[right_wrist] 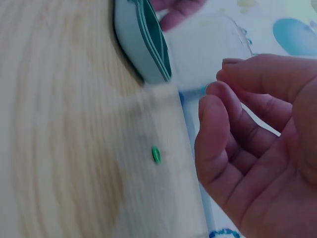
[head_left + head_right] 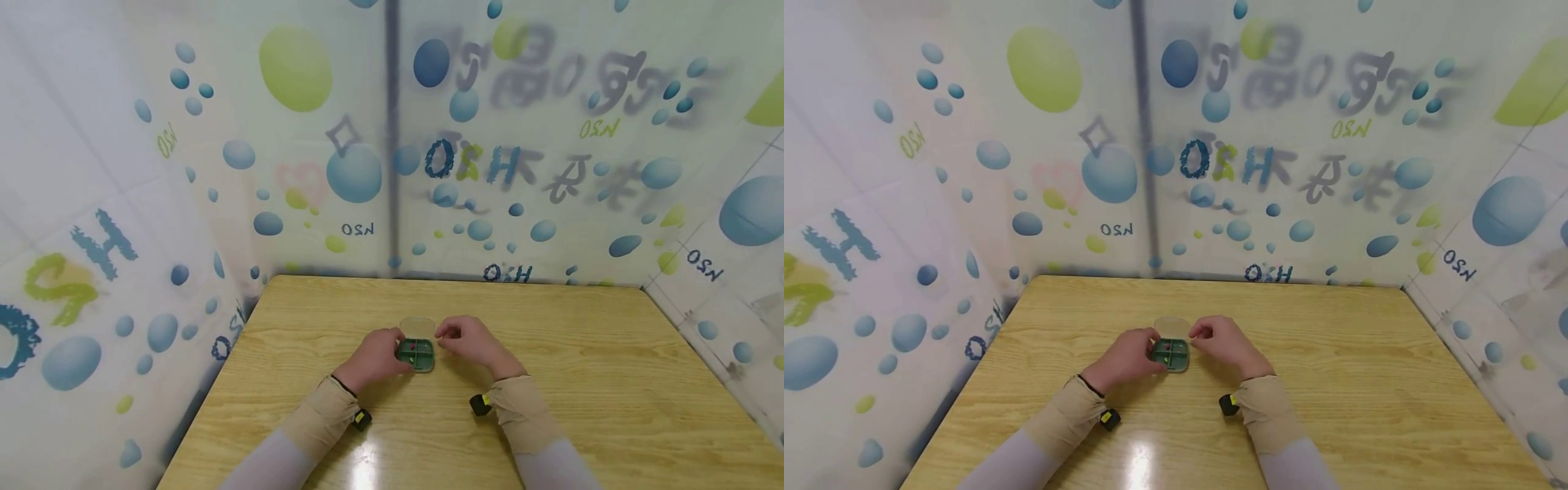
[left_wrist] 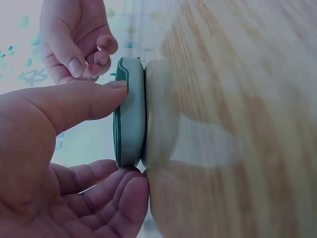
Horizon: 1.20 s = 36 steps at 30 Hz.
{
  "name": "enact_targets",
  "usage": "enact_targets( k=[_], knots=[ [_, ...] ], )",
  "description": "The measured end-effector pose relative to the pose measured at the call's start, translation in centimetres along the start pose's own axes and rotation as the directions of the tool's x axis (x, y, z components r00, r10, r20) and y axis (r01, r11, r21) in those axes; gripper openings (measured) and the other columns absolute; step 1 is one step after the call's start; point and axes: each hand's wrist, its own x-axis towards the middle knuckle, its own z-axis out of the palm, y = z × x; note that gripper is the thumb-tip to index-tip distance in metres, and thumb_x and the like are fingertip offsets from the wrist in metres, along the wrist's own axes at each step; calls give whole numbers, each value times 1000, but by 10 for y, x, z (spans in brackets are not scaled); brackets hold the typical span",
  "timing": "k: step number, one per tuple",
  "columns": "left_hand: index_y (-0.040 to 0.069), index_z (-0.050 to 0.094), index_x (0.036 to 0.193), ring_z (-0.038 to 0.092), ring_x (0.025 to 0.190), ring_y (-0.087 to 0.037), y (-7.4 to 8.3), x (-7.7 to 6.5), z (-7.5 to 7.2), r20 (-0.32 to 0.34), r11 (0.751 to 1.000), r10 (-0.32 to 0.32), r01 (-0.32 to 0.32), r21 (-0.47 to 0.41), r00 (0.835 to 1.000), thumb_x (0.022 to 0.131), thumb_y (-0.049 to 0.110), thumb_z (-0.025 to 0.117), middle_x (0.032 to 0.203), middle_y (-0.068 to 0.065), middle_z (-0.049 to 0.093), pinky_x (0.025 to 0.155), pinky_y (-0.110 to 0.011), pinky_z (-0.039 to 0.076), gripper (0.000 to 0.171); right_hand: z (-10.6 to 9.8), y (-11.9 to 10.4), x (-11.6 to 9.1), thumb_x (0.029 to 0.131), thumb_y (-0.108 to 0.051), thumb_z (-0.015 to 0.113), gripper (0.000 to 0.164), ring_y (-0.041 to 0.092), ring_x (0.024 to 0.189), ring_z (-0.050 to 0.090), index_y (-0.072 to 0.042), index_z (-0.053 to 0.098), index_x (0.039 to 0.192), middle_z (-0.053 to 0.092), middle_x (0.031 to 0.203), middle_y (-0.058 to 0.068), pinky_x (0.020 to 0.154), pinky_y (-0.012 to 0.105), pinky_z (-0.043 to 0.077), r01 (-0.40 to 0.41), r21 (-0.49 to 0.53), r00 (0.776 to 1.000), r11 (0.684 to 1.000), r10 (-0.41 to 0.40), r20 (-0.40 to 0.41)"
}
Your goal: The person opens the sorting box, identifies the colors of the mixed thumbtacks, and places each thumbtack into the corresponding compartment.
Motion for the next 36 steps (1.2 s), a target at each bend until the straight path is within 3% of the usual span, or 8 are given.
enact_targets(
  k=[9,16,20,36],
  knots=[
    [1,69,119,61,78,-16,1,-2,0,12,1000,-18,18,-25,1000,80,25,93,90,-5,71,74,-35,52,52,-14,11,-4,103,-13,69,9,17,72,61,-9,76,105,69,91,5,68,32,54,-106,-111,990,988,94,-110],
    [1,69,118,60,78,-15,1,-1,2,12,1000,-18,18,-12,1000,80,26,93,89,-4,70,75,-35,52,52,-13,13,-3,99,-12,73,5,16,68,61,-10,75,95,67,83,3,63,30,52,-146,-160,987,976,133,-89],
    [2,69,118,60,78,-15,0,-1,2,9,1000,-19,19,-10,1000,79,27,93,89,-3,70,75,-35,51,52,-10,13,-2,95,-11,75,7,14,66,58,-11,74,88,66,78,1,61,29,49,-130,-213,990,968,116,-77],
    [2,69,120,60,79,-15,-1,-1,2,19,999,-27,27,-22,999,80,26,93,92,-4,71,76,-35,52,53,-3,7,-1,91,-3,75,15,16,73,56,-12,75,79,66,78,0,69,31,47,-145,-329,989,933,124,-84]
  ],
)
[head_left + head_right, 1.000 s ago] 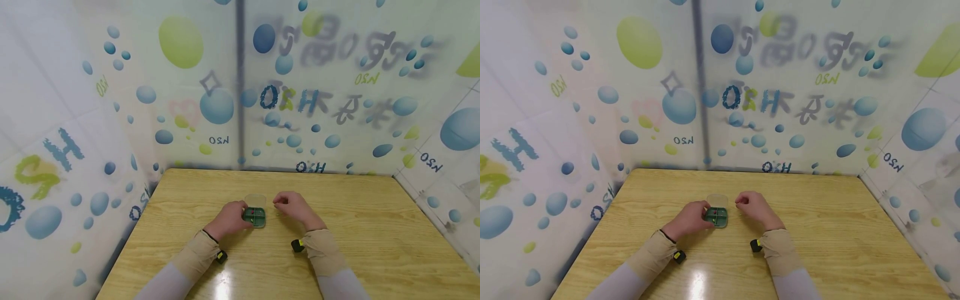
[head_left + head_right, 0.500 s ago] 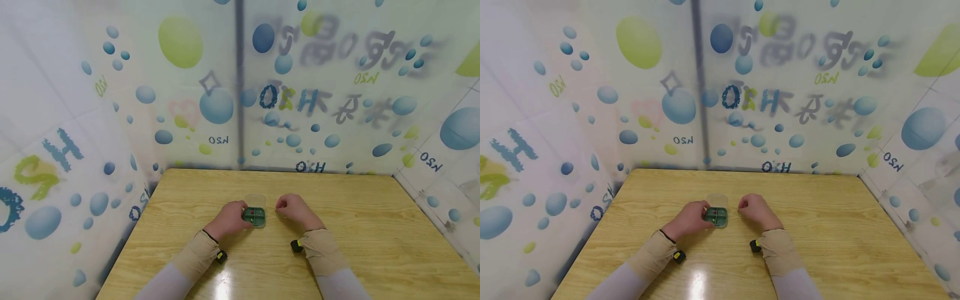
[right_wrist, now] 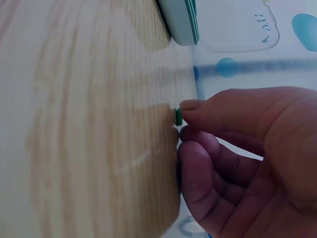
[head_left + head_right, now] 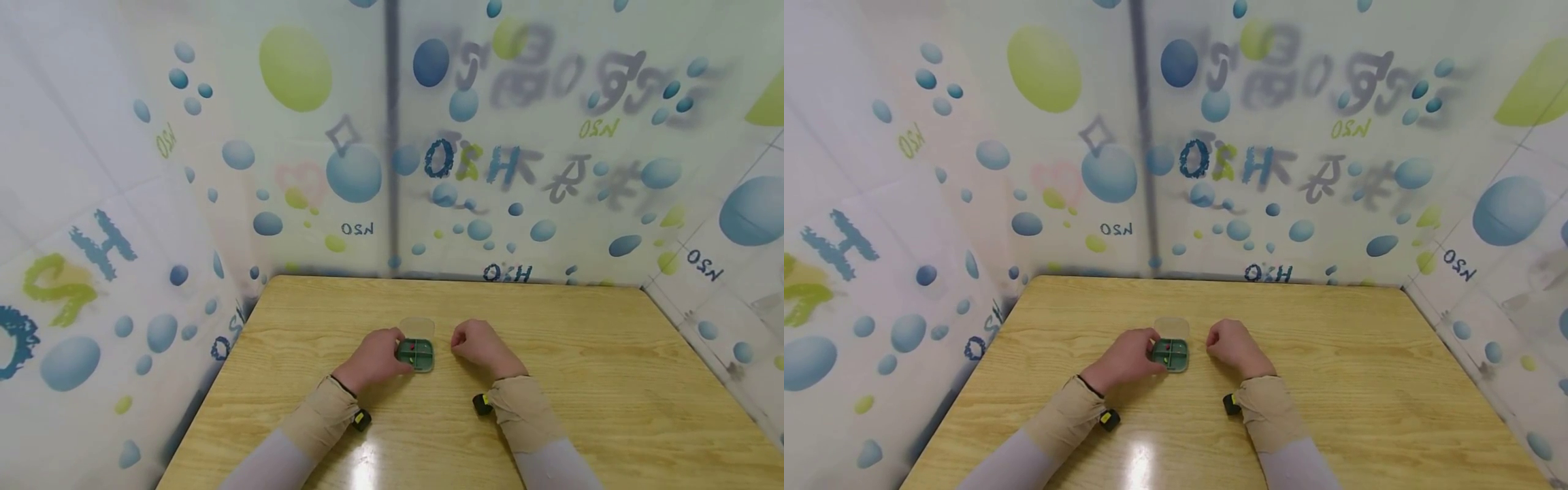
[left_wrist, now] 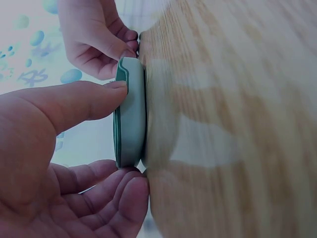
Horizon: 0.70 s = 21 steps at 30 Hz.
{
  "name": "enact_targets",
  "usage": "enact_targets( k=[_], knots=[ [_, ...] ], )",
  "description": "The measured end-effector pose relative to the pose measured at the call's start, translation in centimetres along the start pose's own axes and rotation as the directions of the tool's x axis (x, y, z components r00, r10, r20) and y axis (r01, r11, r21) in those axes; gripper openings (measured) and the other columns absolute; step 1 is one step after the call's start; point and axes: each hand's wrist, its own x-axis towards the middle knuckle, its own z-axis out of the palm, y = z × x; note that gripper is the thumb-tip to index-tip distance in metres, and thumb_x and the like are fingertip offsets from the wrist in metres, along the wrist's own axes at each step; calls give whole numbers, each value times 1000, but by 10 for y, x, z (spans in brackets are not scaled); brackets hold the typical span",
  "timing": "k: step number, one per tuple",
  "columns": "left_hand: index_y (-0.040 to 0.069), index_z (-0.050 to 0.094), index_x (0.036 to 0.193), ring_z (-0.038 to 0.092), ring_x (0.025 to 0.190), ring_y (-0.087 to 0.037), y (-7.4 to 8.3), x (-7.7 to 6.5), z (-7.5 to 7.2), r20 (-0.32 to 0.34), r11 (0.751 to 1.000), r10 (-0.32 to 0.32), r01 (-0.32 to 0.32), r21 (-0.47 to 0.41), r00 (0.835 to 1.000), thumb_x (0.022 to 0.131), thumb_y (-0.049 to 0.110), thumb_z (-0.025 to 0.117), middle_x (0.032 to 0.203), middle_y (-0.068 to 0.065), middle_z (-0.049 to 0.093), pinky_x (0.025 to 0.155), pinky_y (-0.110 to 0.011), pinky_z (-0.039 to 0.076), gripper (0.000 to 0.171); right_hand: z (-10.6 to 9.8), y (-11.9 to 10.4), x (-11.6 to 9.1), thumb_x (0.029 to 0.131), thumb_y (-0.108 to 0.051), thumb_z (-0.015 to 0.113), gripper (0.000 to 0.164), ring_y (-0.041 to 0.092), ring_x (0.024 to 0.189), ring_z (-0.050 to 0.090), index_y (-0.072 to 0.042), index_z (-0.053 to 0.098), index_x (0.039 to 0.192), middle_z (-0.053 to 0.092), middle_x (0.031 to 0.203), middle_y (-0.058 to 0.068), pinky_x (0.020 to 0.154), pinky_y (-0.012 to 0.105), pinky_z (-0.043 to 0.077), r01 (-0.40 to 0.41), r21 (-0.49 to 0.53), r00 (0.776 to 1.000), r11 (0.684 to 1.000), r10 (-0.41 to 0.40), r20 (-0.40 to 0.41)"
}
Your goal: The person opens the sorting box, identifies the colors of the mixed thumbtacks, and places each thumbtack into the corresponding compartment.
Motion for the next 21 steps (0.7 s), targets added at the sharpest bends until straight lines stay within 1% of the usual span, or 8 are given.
enact_targets(
  k=[5,9,15,21],
  knots=[
    [1,69,120,60,80,-15,1,1,-2,-8,1000,3,-3,17,1000,80,28,93,92,-4,71,77,-34,53,53,0,1,3,92,-3,74,16,17,75,56,-12,74,78,66,79,0,71,31,46,-7,-13,1000,1000,7,7],
    [1,70,117,61,80,-16,3,0,-1,-6,1000,5,-5,20,1000,80,27,93,91,-4,71,77,-36,53,51,2,3,2,91,-2,73,16,16,74,56,-12,73,77,65,78,0,69,30,46,1,-25,1000,1000,-1,5],
    [1,69,117,62,80,-17,2,0,-1,-9,1000,4,-4,23,1000,80,25,93,91,-5,71,77,-36,53,51,3,3,2,90,-2,72,16,16,72,56,-11,74,77,65,78,-1,67,30,46,12,-29,1000,1000,-13,-19],
    [0,69,118,61,80,-16,0,0,0,-5,1000,9,-9,24,1000,80,26,93,92,-6,71,76,-36,52,52,4,4,2,92,-3,70,15,16,71,56,-11,74,79,66,78,0,66,30,47,5,-32,999,999,-6,-34]
  ],
)
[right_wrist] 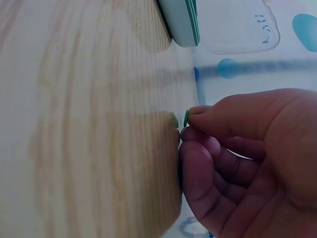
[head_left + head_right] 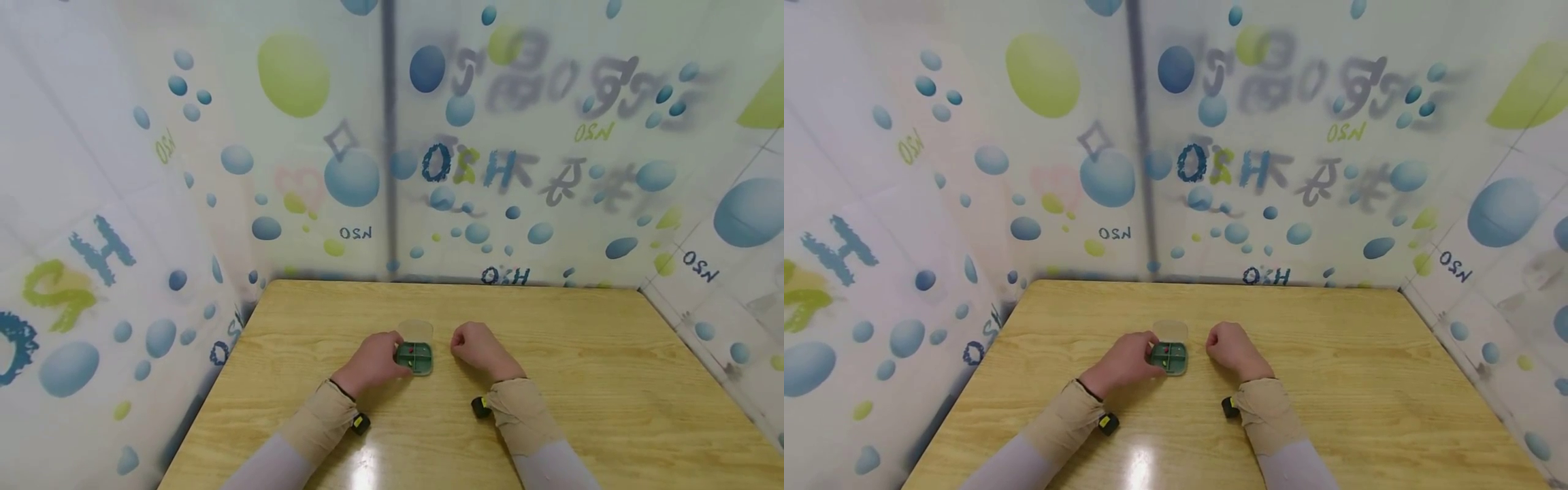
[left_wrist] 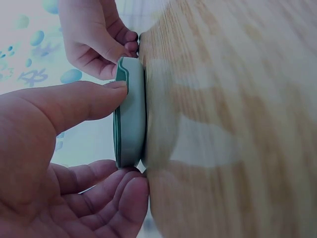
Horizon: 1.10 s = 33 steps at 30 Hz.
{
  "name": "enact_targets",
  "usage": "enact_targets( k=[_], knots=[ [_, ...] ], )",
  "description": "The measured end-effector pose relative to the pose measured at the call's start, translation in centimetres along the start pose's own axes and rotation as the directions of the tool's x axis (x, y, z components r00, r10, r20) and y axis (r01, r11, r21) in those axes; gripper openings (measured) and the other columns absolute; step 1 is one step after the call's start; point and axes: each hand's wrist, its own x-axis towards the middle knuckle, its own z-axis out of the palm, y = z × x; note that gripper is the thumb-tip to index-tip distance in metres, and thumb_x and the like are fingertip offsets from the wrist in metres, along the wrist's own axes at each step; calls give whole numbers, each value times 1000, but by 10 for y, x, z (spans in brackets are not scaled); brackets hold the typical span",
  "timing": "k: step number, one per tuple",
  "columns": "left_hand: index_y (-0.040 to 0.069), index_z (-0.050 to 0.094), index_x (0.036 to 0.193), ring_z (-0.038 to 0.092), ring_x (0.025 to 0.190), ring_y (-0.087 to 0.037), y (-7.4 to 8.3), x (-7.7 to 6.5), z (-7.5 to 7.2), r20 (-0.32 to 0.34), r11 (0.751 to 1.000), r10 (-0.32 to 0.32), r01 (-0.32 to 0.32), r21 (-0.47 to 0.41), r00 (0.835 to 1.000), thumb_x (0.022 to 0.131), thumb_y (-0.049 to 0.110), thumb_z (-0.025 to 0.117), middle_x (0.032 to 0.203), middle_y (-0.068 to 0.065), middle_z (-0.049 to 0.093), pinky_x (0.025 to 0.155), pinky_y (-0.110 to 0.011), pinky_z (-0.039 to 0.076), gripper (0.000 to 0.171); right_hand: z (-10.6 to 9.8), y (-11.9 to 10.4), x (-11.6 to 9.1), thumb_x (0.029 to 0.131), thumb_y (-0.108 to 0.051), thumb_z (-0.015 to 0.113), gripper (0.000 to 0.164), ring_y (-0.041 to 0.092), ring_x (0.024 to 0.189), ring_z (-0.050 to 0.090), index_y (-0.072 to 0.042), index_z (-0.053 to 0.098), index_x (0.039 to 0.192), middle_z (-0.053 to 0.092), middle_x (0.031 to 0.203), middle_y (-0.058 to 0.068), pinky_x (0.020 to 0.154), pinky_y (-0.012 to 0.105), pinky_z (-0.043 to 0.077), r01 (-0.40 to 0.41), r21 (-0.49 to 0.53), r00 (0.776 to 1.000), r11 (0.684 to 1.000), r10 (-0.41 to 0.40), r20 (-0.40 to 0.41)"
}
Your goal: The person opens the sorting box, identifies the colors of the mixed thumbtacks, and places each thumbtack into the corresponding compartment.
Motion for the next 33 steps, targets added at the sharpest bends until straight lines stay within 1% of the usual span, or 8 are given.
enact_targets(
  k=[7,12,15,18,23,26,29,33],
  knots=[
    [0,69,118,60,79,-16,0,0,0,-1,1000,3,-3,-9,1000,79,26,94,91,-5,71,75,-35,52,53,-1,0,-1,95,-6,69,15,16,72,56,-10,74,82,67,81,1,68,31,48,-8,48,1000,999,8,-6],
    [1,69,118,59,77,-13,-2,0,0,-8,1000,9,-9,-6,1000,79,27,93,88,-3,71,74,-33,52,52,-1,5,-1,97,-8,69,14,14,71,57,-9,75,85,68,79,1,68,30,49,4,147,1000,989,-2,-10],
    [1,70,117,60,76,-13,-2,0,0,-9,1000,12,-12,-9,1000,80,28,93,88,-2,71,75,-32,52,51,-1,10,0,100,-9,68,14,13,69,58,-7,76,89,67,78,2,67,29,49,-13,229,1000,973,13,2],
    [1,70,117,60,77,-13,-2,0,1,-8,1000,10,-11,-17,1000,79,28,93,88,-3,71,75,-33,53,52,-1,16,0,103,-10,67,14,14,68,59,-3,76,95,67,76,4,67,29,50,-40,335,999,941,40,8],
    [1,70,118,60,78,-13,-1,-1,1,-7,1000,3,-3,-23,1000,80,28,93,89,-3,71,76,-34,53,53,-4,24,3,105,-9,63,20,15,69,59,9,73,107,66,77,6,67,29,52,-53,541,998,839,56,10],
    [1,70,118,60,78,-14,-1,-1,1,-6,1000,3,-3,-19,1000,80,28,94,89,-3,71,76,-34,52,53,-5,30,4,107,-8,61,24,14,71,60,13,70,115,67,80,5,67,28,54,-68,630,998,773,64,30],
    [1,70,119,60,78,-14,-1,-1,1,-4,1000,2,-2,-16,1000,80,28,93,89,-3,71,76,-34,52,53,-5,36,6,108,-6,57,26,11,74,61,16,66,120,67,87,4,68,26,54,-102,721,995,685,83,62],
    [1,69,121,60,78,-14,0,-2,0,-1,1000,1,-1,-20,1000,81,28,93,90,-3,71,76,-34,53,54,-4,41,8,108,-2,54,25,8,77,63,18,61,122,67,91,3,70,22,56,-134,828,990,545,111,87]
  ],
)
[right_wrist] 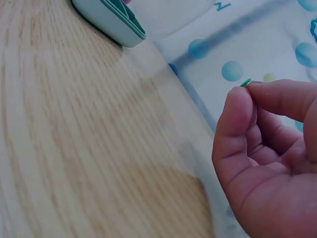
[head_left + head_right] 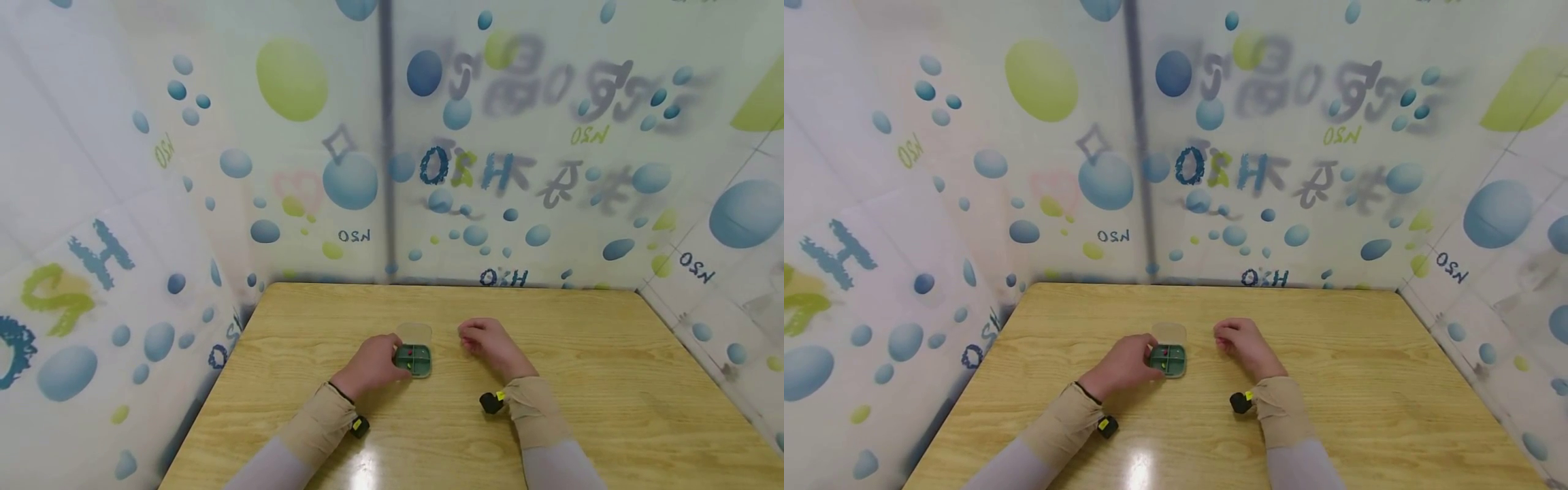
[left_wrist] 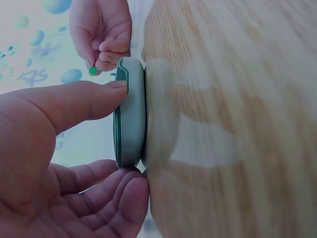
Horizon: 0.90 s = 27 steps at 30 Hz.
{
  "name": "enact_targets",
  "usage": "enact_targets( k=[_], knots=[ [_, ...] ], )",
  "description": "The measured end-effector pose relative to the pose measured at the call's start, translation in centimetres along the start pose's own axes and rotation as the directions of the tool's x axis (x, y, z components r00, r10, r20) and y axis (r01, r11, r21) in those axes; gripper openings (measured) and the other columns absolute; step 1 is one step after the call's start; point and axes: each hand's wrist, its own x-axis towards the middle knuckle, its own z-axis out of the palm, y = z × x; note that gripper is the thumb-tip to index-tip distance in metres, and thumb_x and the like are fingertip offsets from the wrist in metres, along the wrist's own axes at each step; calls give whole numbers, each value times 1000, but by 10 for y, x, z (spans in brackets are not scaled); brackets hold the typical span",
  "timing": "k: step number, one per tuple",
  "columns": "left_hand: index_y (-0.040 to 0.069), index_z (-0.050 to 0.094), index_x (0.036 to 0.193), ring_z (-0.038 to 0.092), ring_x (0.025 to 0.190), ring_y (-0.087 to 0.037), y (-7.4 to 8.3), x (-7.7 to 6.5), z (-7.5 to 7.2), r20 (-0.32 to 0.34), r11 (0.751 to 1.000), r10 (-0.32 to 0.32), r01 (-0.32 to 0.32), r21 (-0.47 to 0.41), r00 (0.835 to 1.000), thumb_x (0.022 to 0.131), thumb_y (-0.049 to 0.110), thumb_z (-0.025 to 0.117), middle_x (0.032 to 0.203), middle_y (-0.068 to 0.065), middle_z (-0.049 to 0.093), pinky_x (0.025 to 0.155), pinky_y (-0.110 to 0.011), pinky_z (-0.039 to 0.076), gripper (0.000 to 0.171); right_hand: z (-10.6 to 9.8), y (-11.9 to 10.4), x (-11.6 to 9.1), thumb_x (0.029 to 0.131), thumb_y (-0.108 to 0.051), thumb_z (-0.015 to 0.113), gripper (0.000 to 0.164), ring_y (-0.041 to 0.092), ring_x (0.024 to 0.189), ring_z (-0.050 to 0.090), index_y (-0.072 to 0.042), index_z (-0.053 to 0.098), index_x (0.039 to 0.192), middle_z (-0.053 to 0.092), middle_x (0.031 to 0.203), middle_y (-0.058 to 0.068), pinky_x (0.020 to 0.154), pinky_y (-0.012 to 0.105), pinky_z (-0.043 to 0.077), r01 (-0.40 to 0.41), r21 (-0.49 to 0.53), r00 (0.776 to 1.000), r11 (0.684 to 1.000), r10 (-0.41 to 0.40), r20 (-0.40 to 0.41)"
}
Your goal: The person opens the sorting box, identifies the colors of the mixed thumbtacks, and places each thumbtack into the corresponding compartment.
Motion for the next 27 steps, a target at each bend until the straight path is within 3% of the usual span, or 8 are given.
enact_targets(
  k=[8,17,22,27],
  knots=[
    [1,69,122,61,78,-14,0,0,0,-4,1000,0,0,-2,1000,81,28,93,90,-3,71,76,-34,53,55,-8,4,-1,111,-4,51,18,5,80,64,7,63,118,68,89,-2,72,18,56,-8,235,1000,972,2,25],
    [0,68,124,61,78,-14,-1,1,0,1,1000,-8,8,5,1000,81,29,93,92,-4,71,75,-34,53,58,-11,0,-5,112,-5,48,12,5,78,63,-3,60,117,67,91,0,71,18,54,-69,480,997,875,80,-3],
    [0,68,124,61,78,-14,-1,1,0,6,1000,-3,3,-7,1000,81,28,93,90,-3,71,74,-34,53,57,-15,0,-5,113,-7,46,23,7,76,63,-6,65,100,67,86,1,69,17,54,-71,619,996,782,89,1],
    [0,68,125,62,79,-14,0,-1,0,11,1000,-6,6,-17,1000,82,28,93,92,-4,72,75,-34,53,57,-20,2,-6,114,-7,40,35,10,75,64,-6,64,90,68,81,3,67,18,53,-61,787,998,614,59,32]
  ],
)
